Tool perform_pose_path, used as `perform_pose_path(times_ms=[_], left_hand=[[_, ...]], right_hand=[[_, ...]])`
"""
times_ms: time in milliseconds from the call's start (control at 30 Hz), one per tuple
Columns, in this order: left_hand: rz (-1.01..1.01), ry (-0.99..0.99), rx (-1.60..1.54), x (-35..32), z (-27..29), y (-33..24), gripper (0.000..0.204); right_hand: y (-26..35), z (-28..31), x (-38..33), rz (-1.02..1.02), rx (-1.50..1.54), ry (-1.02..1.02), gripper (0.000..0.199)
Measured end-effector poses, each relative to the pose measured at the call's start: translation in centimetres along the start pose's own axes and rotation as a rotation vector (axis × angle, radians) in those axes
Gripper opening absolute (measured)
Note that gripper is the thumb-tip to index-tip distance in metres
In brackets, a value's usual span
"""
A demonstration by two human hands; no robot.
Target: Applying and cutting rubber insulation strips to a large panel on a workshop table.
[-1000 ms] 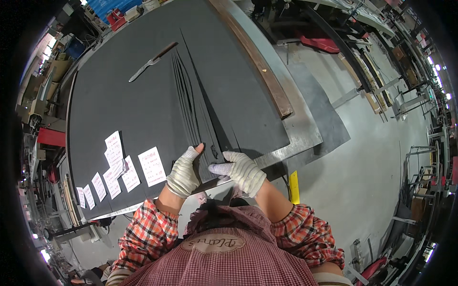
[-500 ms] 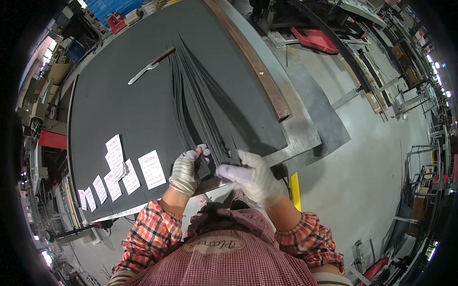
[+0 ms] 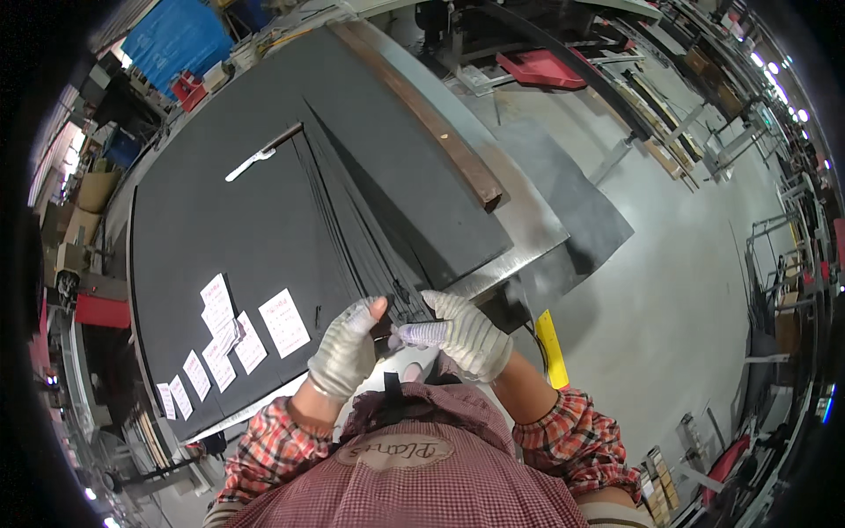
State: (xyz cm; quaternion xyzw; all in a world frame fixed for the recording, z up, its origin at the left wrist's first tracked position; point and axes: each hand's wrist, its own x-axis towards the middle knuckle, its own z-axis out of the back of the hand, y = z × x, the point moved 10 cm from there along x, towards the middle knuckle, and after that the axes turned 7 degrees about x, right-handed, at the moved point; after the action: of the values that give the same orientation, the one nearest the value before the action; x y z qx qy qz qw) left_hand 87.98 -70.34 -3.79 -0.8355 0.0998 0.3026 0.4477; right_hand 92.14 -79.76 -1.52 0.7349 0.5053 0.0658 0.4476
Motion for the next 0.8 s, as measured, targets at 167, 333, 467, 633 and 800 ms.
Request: perform_pose_path(times_ms=[167,333,467,633,800], left_hand=[[0.081,0.002,-0.127,1.7,1.2,1.5,0.021],[0.225,0.084,-0.227,1.4,1.7,3.6,0.022],[0.157,0.081,-0.185,2.3,2.0,3.2,0.025],[0.164,0.142,-0.163,3.5,1.3,3.0,0.023],[0.153,0.118,-0.099,4.0,1.3,3.0,0.023]], right_hand=[[-0.3,-0.7,-0.6,0.061,-0.016,-0.071,0.026],[-1.1,-0.9,-0.7,0.086,0.074,-0.059,0.024],[-1.6,-0.3,-0.8,0.066,0.026,-0.126,0.026],[-1.5,-0.5,-0.4,0.075,0.054,-0.107,0.027],[-1.6,-0.2,-0.4,0.054,0.045,-0.1,0.028]])
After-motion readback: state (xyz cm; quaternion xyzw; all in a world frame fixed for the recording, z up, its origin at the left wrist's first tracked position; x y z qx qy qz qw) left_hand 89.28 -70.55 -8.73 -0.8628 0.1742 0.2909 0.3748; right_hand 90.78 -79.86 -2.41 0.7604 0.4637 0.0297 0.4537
